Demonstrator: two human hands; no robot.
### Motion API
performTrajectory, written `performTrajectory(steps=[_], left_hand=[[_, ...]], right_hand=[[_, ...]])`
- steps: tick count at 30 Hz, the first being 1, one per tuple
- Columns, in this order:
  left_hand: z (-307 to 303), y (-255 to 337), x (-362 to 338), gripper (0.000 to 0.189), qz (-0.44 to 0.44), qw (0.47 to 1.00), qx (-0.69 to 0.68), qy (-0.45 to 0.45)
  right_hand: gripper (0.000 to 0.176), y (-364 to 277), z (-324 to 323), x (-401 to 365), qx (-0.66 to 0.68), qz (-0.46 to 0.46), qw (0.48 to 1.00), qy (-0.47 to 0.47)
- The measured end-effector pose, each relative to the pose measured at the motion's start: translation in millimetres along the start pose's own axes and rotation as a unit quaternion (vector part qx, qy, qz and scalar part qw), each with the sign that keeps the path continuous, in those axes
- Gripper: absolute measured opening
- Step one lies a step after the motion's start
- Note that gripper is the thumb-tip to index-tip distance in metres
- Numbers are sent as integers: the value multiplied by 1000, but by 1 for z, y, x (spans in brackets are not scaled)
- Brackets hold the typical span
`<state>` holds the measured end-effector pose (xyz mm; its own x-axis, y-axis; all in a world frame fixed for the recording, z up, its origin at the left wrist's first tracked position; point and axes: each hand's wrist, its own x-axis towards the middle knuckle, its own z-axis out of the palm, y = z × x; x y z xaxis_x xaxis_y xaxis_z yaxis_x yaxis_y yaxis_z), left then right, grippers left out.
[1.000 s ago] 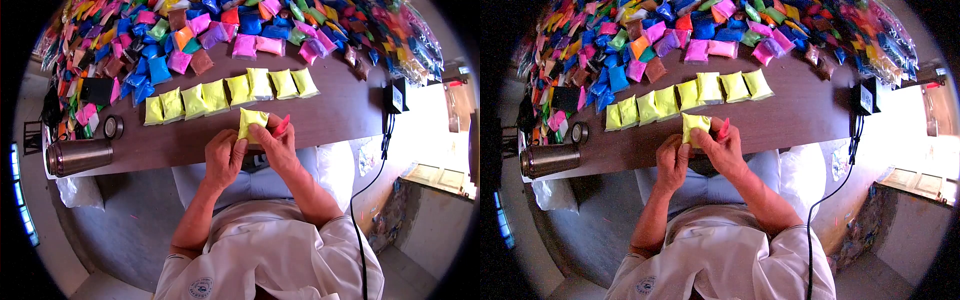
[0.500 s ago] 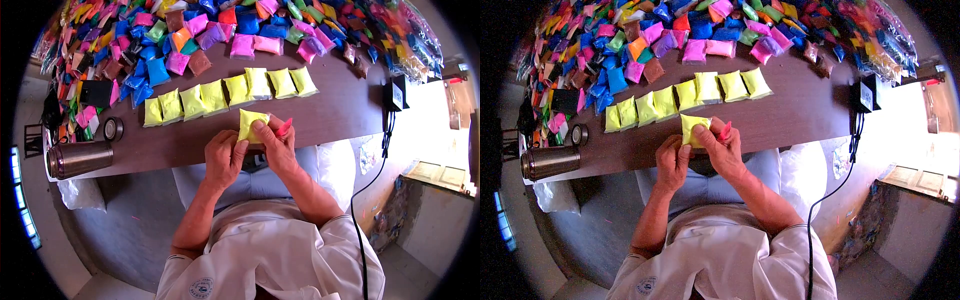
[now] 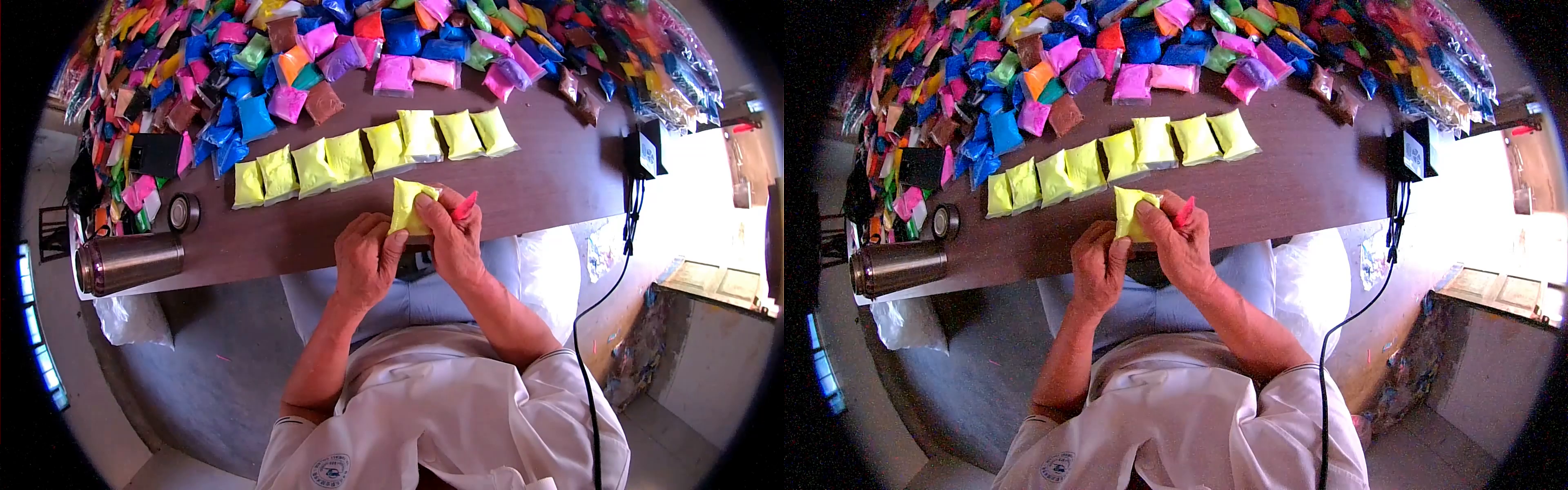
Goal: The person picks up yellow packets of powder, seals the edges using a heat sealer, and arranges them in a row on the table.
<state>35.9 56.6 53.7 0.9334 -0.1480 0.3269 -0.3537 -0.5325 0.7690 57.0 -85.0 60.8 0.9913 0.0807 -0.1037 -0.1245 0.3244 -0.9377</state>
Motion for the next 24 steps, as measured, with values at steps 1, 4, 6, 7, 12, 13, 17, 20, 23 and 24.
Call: performTrajectory(steps=[1, 4, 6, 7, 12, 13, 17, 20, 23, 24], left_hand=[[1, -1, -1, 27, 7, 1000, 1, 6], [2, -2, -1, 28, 17, 1000, 5, 15], [1, 0, -1, 28, 21, 1000, 7, 18], [-1, 2, 1, 29, 12, 1000, 4, 8], [1, 2, 1, 29, 1, 1000, -1, 6], [1, 2, 0, 29, 7, 1000, 3, 10], [2, 0, 0, 28, 17, 1000, 6, 20], [2, -1, 0, 27, 13, 1000, 6, 15], [1, 1, -1, 27, 3, 1000, 6, 15], [1, 1, -1, 27, 3, 1000, 6, 15]], right_hand=[[17, 2, -2, 0, 0, 0, 1000, 0], [17, 5, -3, 1, -40, -11, 999, 0], [17, 4, -2, 1, -56, -24, 998, 2], [17, 2, 1, 0, -56, -24, 998, 2], [24, -2, 4, -4, -24, -3, 999, 27], [24, -2, 4, -4, -24, -3, 999, 27], [23, -2, 5, -3, -33, -15, 999, 29], [22, 1, 4, -3, -43, -27, 998, 32], [22, 4, 3, -2, -39, -13, 998, 41], [23, 4, 2, -2, -41, -8, 998, 44]])
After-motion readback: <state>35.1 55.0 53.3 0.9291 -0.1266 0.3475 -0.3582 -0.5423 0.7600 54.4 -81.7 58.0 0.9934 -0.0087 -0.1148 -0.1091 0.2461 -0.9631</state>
